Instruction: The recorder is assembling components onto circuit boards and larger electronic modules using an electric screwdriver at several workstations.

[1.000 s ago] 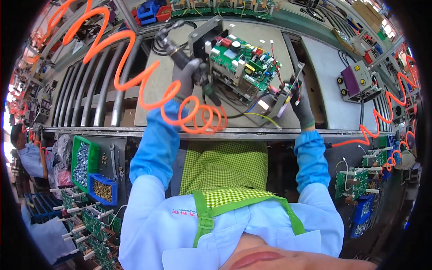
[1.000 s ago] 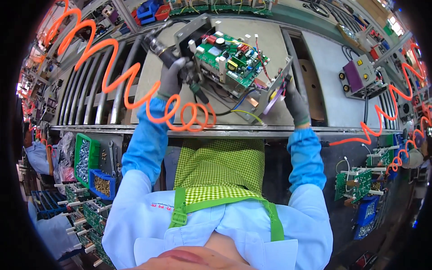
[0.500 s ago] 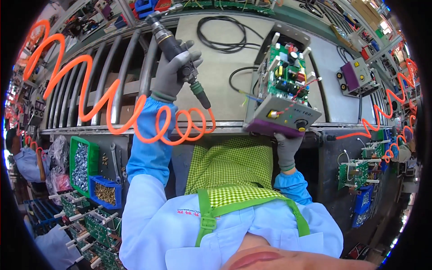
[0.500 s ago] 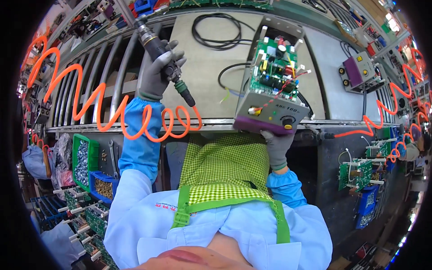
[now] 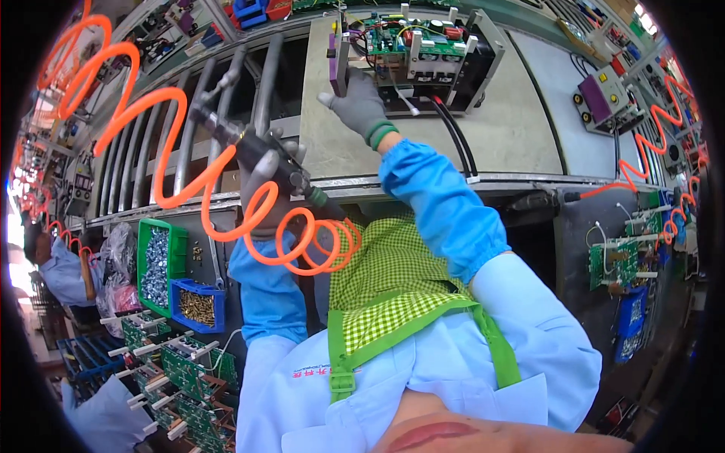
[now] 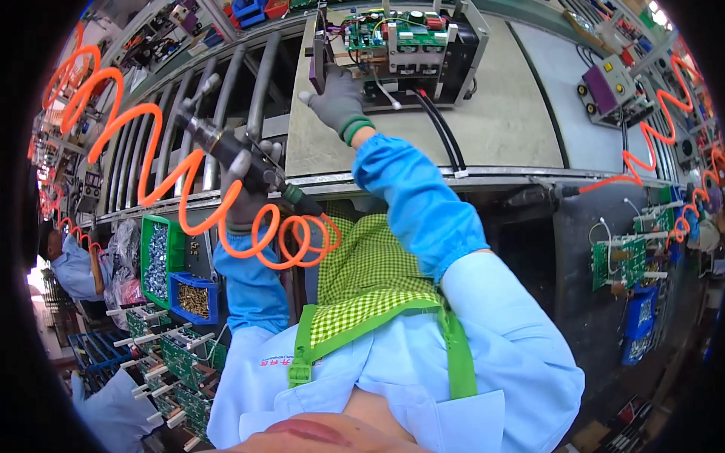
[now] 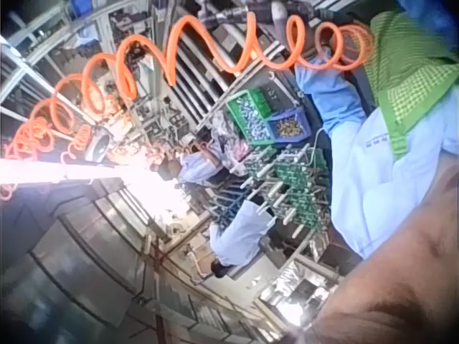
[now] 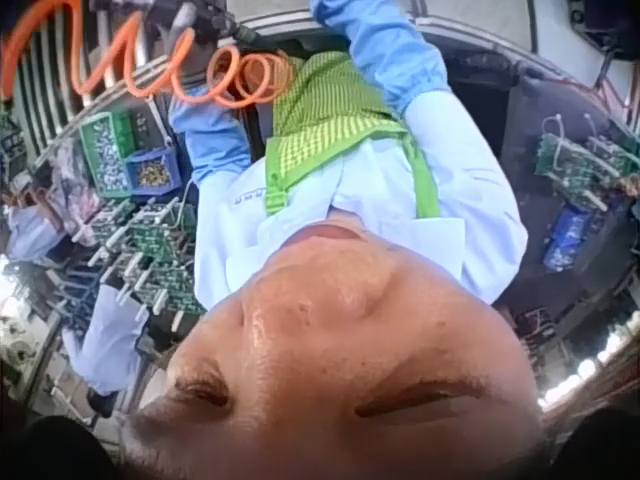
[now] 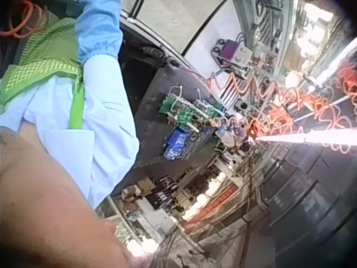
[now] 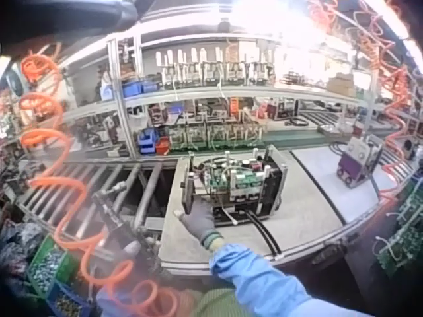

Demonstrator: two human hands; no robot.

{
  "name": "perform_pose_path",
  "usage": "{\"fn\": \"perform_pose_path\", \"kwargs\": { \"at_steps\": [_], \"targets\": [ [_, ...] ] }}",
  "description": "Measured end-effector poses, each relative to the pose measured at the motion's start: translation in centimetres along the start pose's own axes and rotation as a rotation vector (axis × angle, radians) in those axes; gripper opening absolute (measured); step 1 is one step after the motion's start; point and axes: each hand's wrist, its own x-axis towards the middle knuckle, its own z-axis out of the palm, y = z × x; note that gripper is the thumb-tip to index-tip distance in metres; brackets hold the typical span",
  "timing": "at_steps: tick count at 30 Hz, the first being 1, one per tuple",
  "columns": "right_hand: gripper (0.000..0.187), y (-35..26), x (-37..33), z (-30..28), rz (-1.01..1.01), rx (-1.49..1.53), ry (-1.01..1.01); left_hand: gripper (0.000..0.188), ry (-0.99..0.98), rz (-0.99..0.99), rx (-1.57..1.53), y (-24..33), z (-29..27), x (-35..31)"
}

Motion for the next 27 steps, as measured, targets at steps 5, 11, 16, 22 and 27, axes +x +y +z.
{"fn": "perform_pose_path", "kwargs": {
  "at_steps": [5, 11, 16, 22, 27],
  "targets": [
    [0.077, -2.3, -9.2, -3.6, -0.161, 0.454, -0.427, 0.053, 0.002, -0.288, -0.06, -1.7, -2.6, -3.3],
    [0.065, -1.9, -14.3, -7.0, -0.002, 0.419, -0.579, 0.047, -0.256, -0.195, 0.353, -4.6, -0.5, -4.8],
    [0.047, 1.8, -16.0, -8.5, 0.25, 0.557, -0.307, 0.044, -0.724, -0.07, 1.08, -7.2, 1.2, -3.2],
    [0.059, 5.3, -14.0, -8.5, 0.554, 0.674, -0.362, 0.064, -0.099, 0.287, 1.446, -12.0, -6.5, 8.1],
    [0.056, 5.4, -12.3, -5.6, 0.601, 1.3, -0.374, 0.086, -0.122, 0.323, 1.609, -16.1, -6.0, 12.9]
  ]
}}
